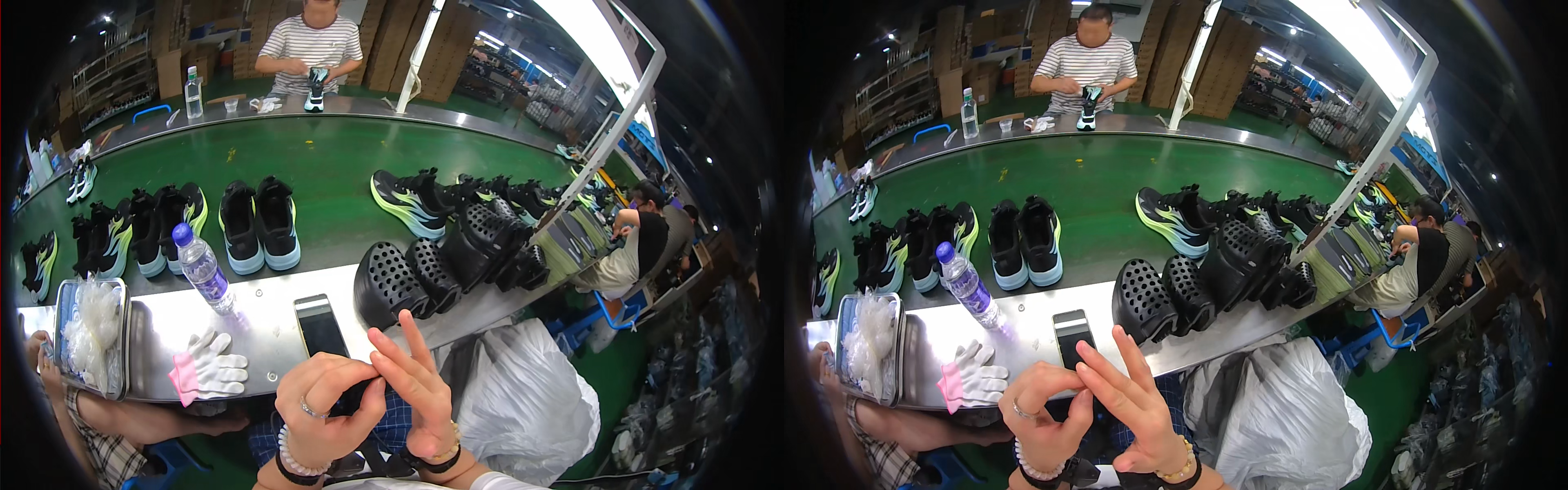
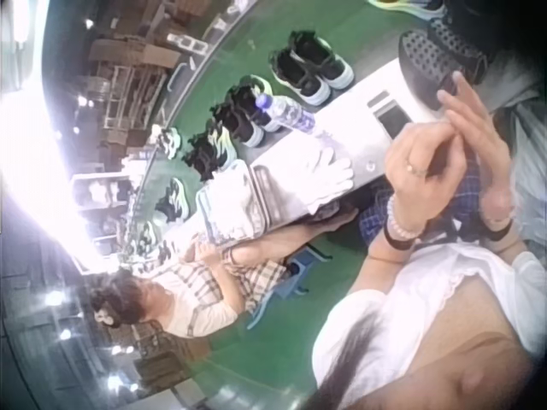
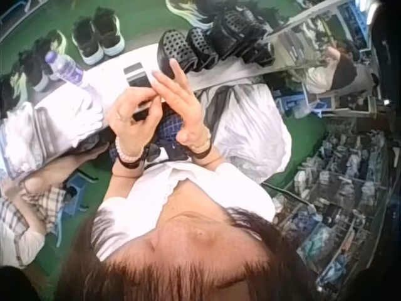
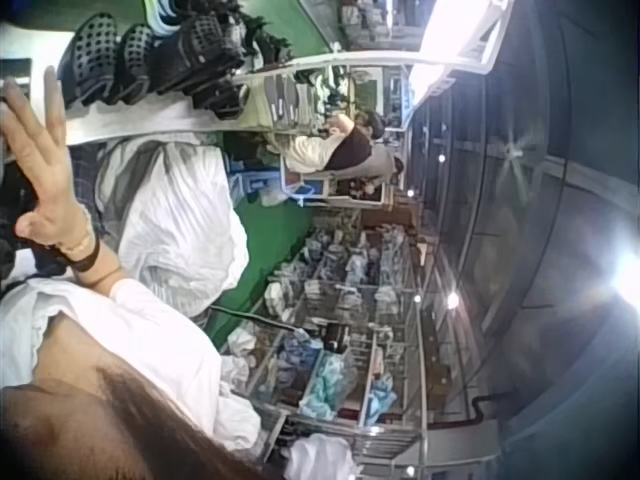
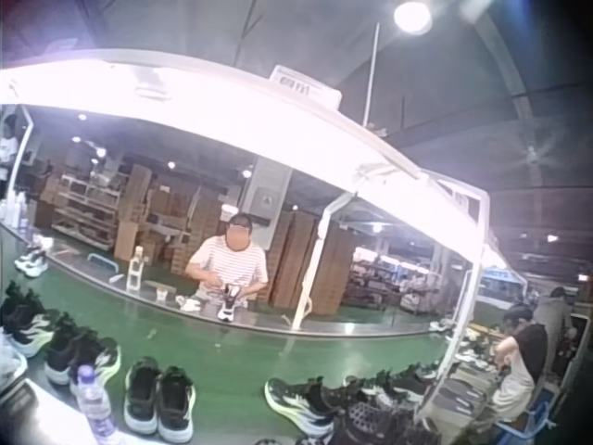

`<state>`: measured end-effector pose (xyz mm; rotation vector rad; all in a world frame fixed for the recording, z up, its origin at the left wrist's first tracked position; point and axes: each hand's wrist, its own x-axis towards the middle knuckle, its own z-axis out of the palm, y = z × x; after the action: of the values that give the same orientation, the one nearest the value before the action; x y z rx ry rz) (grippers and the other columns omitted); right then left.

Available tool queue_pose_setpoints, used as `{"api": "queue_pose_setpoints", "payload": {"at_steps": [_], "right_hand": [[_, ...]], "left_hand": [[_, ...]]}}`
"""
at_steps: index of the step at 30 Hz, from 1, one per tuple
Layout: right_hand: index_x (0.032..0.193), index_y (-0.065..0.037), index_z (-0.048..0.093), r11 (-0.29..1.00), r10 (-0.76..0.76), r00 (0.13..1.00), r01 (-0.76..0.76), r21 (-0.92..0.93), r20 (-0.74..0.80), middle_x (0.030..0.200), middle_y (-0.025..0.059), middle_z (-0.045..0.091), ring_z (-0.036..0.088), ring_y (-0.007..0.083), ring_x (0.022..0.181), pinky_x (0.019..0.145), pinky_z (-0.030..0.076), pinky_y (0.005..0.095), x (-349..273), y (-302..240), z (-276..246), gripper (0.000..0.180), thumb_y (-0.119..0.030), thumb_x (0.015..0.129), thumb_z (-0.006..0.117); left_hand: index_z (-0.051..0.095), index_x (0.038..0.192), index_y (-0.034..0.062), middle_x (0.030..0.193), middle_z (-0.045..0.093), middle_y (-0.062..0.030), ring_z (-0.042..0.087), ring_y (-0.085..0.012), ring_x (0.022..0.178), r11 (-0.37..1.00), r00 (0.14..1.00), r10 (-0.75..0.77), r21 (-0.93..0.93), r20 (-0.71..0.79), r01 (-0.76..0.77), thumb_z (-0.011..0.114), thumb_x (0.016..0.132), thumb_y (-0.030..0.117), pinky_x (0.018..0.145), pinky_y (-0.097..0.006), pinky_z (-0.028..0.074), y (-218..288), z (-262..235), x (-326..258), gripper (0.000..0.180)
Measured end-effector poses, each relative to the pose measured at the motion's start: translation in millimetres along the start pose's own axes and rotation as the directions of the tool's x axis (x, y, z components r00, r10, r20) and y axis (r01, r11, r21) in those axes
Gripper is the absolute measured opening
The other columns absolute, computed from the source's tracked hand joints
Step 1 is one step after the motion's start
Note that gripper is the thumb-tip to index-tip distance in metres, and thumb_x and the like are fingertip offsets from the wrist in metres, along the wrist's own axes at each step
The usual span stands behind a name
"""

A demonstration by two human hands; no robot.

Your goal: Inspect and organize shoes and shoe molds on a factory production line.

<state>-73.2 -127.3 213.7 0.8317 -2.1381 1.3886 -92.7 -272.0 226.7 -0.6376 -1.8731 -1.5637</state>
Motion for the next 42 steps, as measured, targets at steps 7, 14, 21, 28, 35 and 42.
{"api": "queue_pose_setpoints", "payload": {"at_steps": [7,14,21,28,35,42], "right_hand": [[0.133,0.003,0.053,0.973,-0.035,0.999,0.035,-0.229,0.003,0.142,0.0191,0.049,0.029,0.0459,0.14,0.112,0.021,0.0543,-0.3,7.4,-2.6,0.086,-0.069,0.088,0.043],[0.134,0.001,0.053,0.983,0.011,1.0,-0.005,-0.182,0.028,0.143,0.018,0.048,0.029,0.0447,0.14,0.113,0.022,0.0526,-3.5,12.8,-6.3,0.085,-0.07,0.088,0.042],[0.134,0.001,0.053,0.992,0.037,0.999,-0.036,-0.118,0.003,0.142,0.018,0.049,0.029,0.0431,0.14,0.113,0.022,0.0516,-4.7,13.6,-7.1,0.087,-0.071,0.088,0.039],[0.135,0.005,0.05,0.968,0.156,0.988,-0.148,0.203,-0.023,0.142,0.0225,0.047,0.026,0.0397,0.143,0.114,0.019,0.0502,-6.7,13.9,-6.4,0.102,-0.08,0.086,0.022],[0.135,0.01,0.047,0.853,0.232,0.972,-0.217,0.474,0.028,0.142,0.0327,0.041,0.02,0.0402,0.144,0.115,0.014,0.0519,-8.7,13.9,-1.8,0.116,-0.087,0.081,0.013],[0.138,0.013,0.04,0.772,0.262,0.961,-0.262,0.58,0.085,0.146,0.0342,0.033,0.02,0.0398,0.144,0.116,0.015,0.0498,-6.5,9.6,3.3,0.123,-0.09,0.077,0.011]], "left_hand": [[0.063,0.081,0.0015,0.069,0.063,-0.0087,0.058,-0.0225,0.057,0.99,0.999,0.035,0.141,-0.038,-0.03,0.069,0.067,-0.007,0.054,-0.03,0.044,-0.9,7.5,-1.9,0.018],[0.063,0.078,0.0025,0.066,0.061,-0.0086,0.058,-0.0219,0.056,0.982,0.999,-0.041,0.185,0.024,0.036,0.069,0.068,-0.005,0.053,-0.03,0.043,-2.2,7.4,-0.9,0.014],[0.065,0.078,0.0035,0.07,0.064,-0.0075,0.061,-0.0221,0.059,0.984,0.997,-0.075,0.161,0.007,0.072,0.071,0.067,-0.004,0.054,-0.029,0.048,-6.6,10.3,-3.1,0.015],[0.064,0.083,0.0033,0.073,0.065,-0.0086,0.064,-0.0217,0.062,0.993,0.997,-0.082,0.081,0.002,0.081,0.072,0.067,-0.006,0.056,-0.029,0.049,-13.5,7.2,-1.2,0.02],[0.064,0.084,0.0017,0.073,0.067,-0.0089,0.064,-0.0206,0.062,0.994,0.998,-0.053,-0.091,0.032,0.056,0.075,0.067,-0.005,0.056,-0.028,0.049,-11.6,13.4,-2.5,0.021],[0.063,0.083,0.0013,0.073,0.066,-0.0091,0.063,-0.0204,0.06,0.99,0.993,-0.116,-0.075,-0.003,0.116,0.073,0.068,-0.007,0.056,-0.028,0.049,-13.7,16.1,-6.0,0.02]]}}
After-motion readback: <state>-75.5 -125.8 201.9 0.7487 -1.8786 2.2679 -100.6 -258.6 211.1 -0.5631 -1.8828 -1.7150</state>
